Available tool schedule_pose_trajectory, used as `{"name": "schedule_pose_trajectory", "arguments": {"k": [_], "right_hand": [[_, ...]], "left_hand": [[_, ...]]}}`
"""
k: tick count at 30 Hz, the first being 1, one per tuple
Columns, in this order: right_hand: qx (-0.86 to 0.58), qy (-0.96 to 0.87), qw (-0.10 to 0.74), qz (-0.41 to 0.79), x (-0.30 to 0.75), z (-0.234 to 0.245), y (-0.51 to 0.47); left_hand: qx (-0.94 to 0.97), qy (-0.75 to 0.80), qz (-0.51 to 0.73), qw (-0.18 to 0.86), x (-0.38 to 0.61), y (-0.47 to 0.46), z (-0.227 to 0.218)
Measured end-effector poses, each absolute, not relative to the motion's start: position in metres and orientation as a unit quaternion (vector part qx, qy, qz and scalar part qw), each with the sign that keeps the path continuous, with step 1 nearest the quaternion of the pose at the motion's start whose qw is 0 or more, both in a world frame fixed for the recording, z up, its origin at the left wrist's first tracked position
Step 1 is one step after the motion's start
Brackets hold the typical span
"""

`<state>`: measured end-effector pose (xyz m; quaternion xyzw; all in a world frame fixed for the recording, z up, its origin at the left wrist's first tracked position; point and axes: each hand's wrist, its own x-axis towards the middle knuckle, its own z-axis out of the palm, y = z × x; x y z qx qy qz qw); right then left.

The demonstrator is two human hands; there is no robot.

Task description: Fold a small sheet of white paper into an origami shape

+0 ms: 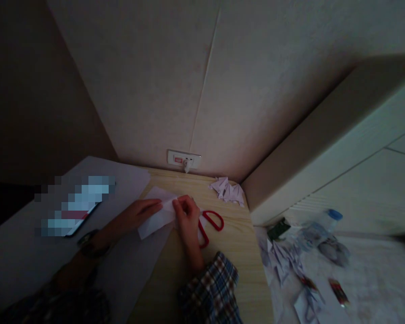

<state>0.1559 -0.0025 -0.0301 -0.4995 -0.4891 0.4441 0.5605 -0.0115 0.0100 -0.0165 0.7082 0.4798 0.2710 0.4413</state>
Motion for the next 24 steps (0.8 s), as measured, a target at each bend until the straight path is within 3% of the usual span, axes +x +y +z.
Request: {"name": "schedule_pose_trajectory", "arguments": {"k": [11,16,24], "right_hand": [[-0.500,-0.491,0.554,0.449,0.1575,-0.0303,-0.0021],[-0.494,-0.488,0.566,0.445,0.1574,-0.0293,-0.0029],[-0.498,-0.497,0.564,0.432,0.1570,-0.0299,-0.0047]], "left_hand": [[0.675,0.446,0.250,0.532,-0.0123,0.0081,-0.0108],[0.697,0.445,0.258,0.499,-0.0117,0.0078,-0.0080],[0.601,0.427,0.239,0.632,-0.0088,-0.0001,-0.0089]]}}
